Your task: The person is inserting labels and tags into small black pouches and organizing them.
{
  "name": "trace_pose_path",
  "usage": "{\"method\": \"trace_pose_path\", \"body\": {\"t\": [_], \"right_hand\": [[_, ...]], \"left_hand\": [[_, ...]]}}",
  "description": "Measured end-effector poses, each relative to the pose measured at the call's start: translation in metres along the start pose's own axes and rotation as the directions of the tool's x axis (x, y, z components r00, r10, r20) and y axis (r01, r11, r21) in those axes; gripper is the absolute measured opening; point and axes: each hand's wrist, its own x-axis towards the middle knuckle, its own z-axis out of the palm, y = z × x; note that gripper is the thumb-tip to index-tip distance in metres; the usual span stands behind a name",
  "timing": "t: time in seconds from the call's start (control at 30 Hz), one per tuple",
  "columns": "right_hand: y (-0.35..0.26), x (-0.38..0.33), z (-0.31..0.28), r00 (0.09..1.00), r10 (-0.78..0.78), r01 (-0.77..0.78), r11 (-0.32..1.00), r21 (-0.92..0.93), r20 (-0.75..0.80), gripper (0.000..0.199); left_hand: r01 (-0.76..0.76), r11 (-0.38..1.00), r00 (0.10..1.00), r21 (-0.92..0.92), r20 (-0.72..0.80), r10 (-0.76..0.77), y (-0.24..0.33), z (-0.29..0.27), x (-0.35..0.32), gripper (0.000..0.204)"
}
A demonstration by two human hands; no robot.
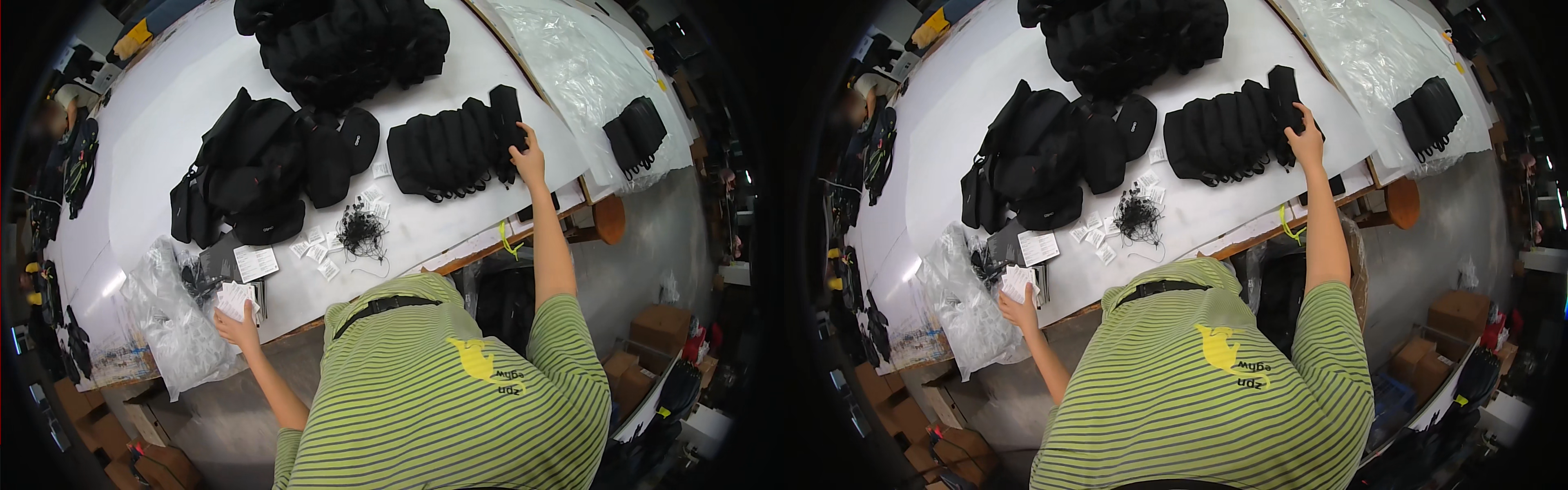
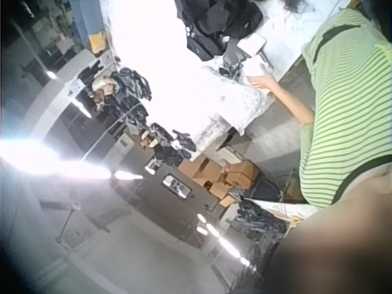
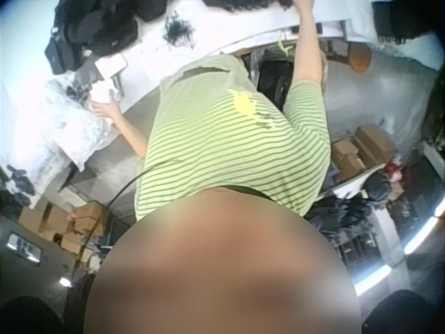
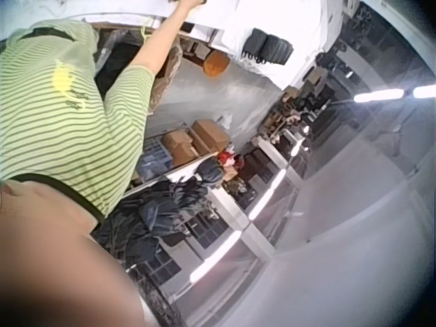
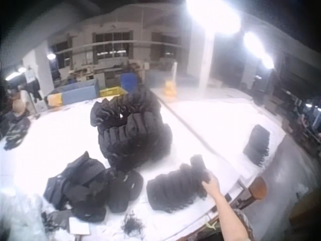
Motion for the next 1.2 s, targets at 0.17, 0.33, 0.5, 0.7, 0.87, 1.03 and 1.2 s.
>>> {"method": "trace_pose_path", "body": {"t": [0.17, 0.33, 0.5, 0.7, 0.87, 1.03, 1.2], "right_hand": [[0.012, -0.002, 0.014, 0.986, 0.071, -0.082, 0.994, 0.069, 0.148, 0.06], [0.012, 0.004, 0.036, 0.887, 0.393, -0.392, 0.918, -0.055, 0.244, 0.063], [-0.02, -0.003, 0.051, 0.982, -0.035, -0.093, 0.765, -0.638, -0.184, 0.053], [-0.085, -0.103, 0.116, 0.856, -0.425, 0.45, 0.893, -0.02, 0.294, 0.012], [-0.106, -0.219, 0.174, 0.569, -0.296, 0.43, 0.902, 0.029, 0.767, 0.014], [-0.084, -0.235, 0.215, 0.458, -0.446, 0.6, 0.794, 0.104, 0.769, 0.017], [-0.088, -0.232, 0.212, 0.455, -0.421, 0.517, 0.842, 0.152, 0.784, 0.014]], "left_hand": [[0.063, 0.998, 0.998, -0.014, -0.016, -0.063, -0.02, 0.01, 0.007, 0.089], [0.023, 0.998, 0.992, -0.057, -0.121, -0.03, -0.02, 0.009, 0.007, 0.079], [0.019, 1.0, 0.974, 0.011, -0.228, -0.016, 0.02, -0.017, -0.003, 0.073], [0.002, 0.879, 0.978, -0.478, -0.181, -0.101, 0.021, -0.026, -0.002, 0.052], [0.056, 0.581, 0.997, -0.812, 0.019, -0.071, 0.032, -0.046, 0.0, 0.029], [0.217, 0.33, 0.976, -0.919, 0.203, -0.078, 0.103, -0.08, -0.027, 0.037], [0.306, 0.421, 0.901, -0.854, 0.402, 0.162, 0.137, -0.07, -0.054, 0.044]]}}
